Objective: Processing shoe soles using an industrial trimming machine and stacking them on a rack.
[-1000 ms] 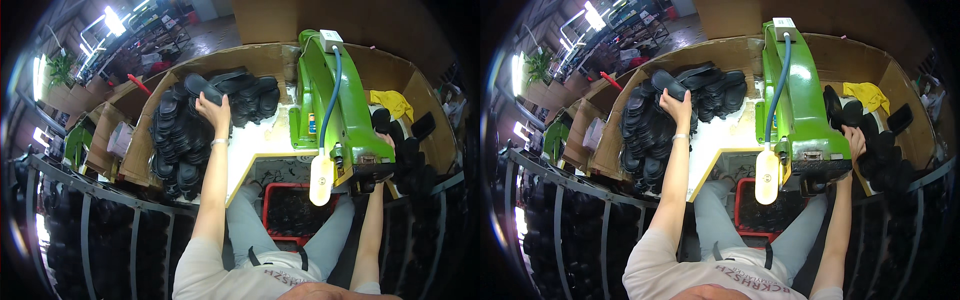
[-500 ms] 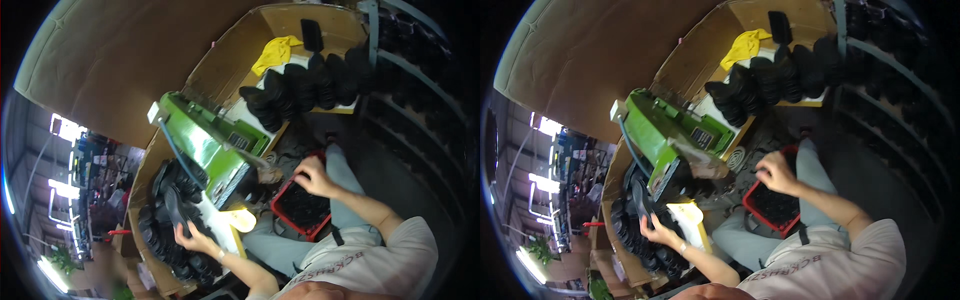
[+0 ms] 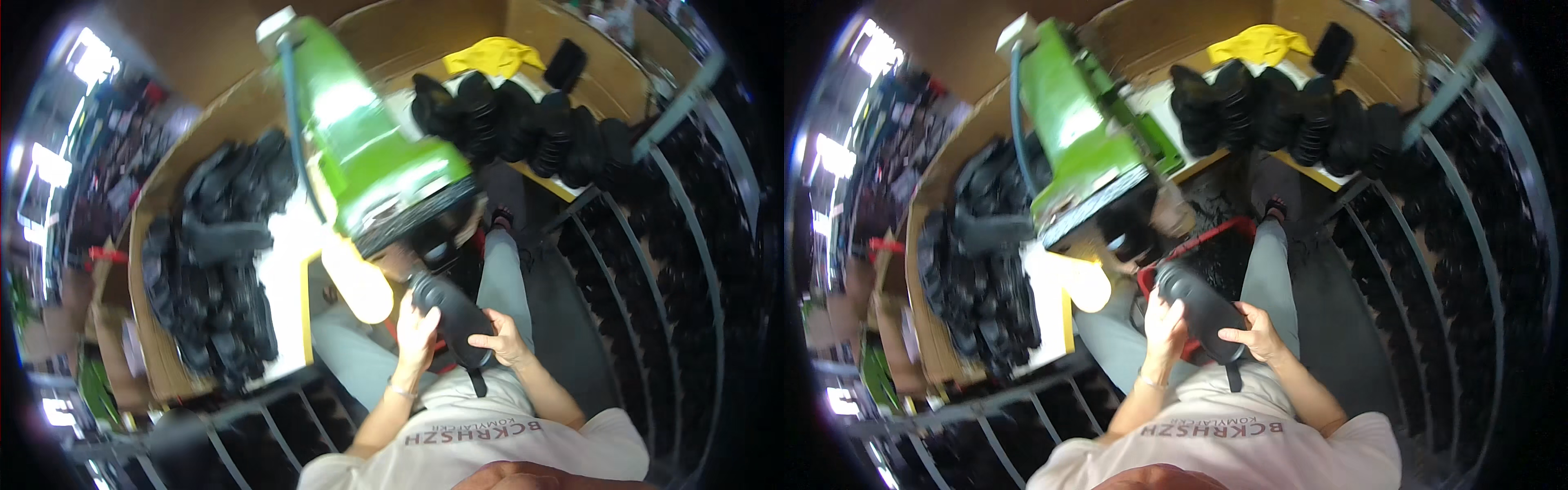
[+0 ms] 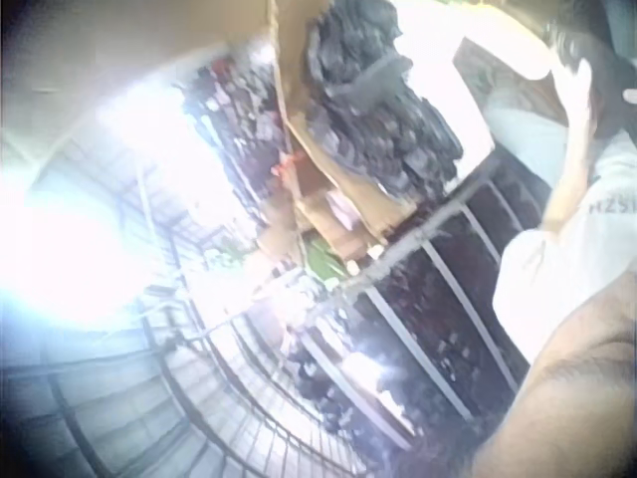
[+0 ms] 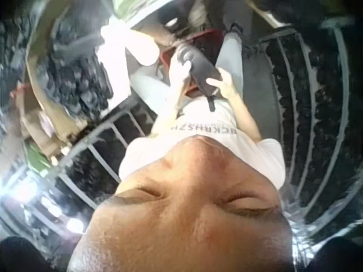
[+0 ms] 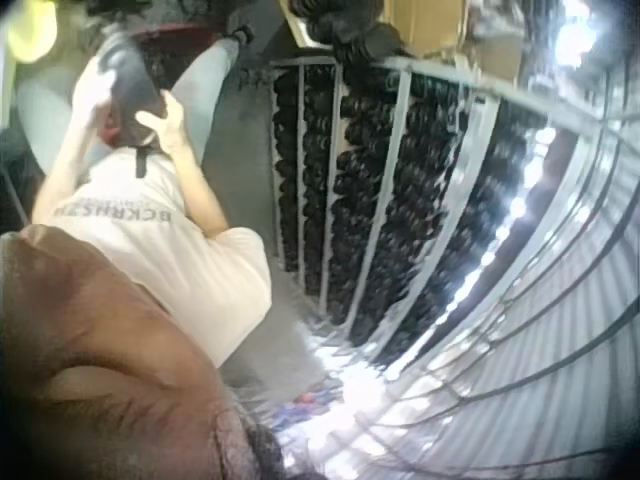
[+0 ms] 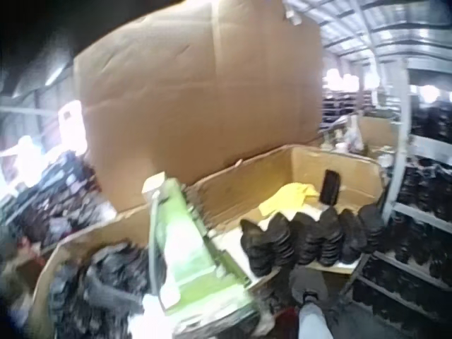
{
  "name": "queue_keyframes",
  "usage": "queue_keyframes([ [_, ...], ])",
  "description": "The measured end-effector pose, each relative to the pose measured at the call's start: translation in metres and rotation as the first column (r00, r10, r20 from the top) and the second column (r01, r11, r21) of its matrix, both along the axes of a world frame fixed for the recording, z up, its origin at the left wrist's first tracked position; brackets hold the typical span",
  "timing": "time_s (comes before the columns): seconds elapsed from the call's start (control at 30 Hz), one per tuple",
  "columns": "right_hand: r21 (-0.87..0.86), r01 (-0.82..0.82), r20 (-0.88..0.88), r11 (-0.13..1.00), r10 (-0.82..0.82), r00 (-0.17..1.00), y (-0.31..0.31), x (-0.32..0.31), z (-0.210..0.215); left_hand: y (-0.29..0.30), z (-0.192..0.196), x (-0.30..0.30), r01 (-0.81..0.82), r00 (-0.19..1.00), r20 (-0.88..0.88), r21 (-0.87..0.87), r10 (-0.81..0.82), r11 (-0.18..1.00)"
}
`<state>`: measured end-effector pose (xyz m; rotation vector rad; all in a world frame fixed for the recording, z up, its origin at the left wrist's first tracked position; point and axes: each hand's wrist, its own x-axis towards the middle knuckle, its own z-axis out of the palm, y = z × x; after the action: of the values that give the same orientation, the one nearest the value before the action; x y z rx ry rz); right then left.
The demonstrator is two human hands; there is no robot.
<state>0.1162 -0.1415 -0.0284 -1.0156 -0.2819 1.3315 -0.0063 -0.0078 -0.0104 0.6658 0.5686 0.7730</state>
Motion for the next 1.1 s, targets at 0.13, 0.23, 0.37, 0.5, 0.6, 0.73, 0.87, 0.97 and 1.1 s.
queue_keyframes([
  [0.13,0.013,0.07,-0.033,0.997,-0.07,0.997,0.001,-0.027,-0.014,0.0,0.024,0.023,0.13,0.952,-0.305,0.285,-0.039,0.95],
  [0.23,0.049,0.09,-0.153,0.995,-0.081,0.985,0.016,-0.05,-0.006,0.015,0.043,0.033,0.13,0.912,-0.402,0.456,0.074,0.88],
  [0.37,0.065,0.08,-0.192,0.995,-0.067,0.979,0.016,-0.049,-0.001,0.028,0.032,0.021,0.128,0.814,-0.457,0.743,0.358,0.657],
  [0.5,0.013,0.128,-0.125,0.992,-0.125,0.984,0.0,-0.029,0.002,0.02,0.032,0.008,0.008,0.837,-0.434,0.619,0.334,0.785],
  [0.6,0.056,0.283,0.027,0.958,-0.284,0.958,-0.004,-0.006,0.012,0.018,0.029,0.008,-0.113,0.921,-0.26,0.533,0.289,0.839],
  [0.73,0.122,0.399,0.234,0.909,-0.416,0.878,0.012,0.036,0.029,0.026,0.03,0.005,0.016,0.919,-0.33,0.576,0.214,0.817],
  [0.87,0.176,0.368,0.304,0.913,-0.407,0.861,0.045,0.066,0.047,0.036,0.032,0.002,-0.027,0.934,-0.27,0.599,0.233,0.8],
  [0.97,0.218,0.296,0.298,0.93,-0.352,0.887,0.068,0.069,0.059,0.042,0.043,-0.007,-0.072,0.934,-0.223,0.648,0.279,0.759],
  [1.1,0.23,0.223,0.232,0.947,-0.276,0.933,0.08,0.058,0.056,0.049,0.047,-0.037,-0.045,0.94,-0.277,0.474,0.198,0.879],
])
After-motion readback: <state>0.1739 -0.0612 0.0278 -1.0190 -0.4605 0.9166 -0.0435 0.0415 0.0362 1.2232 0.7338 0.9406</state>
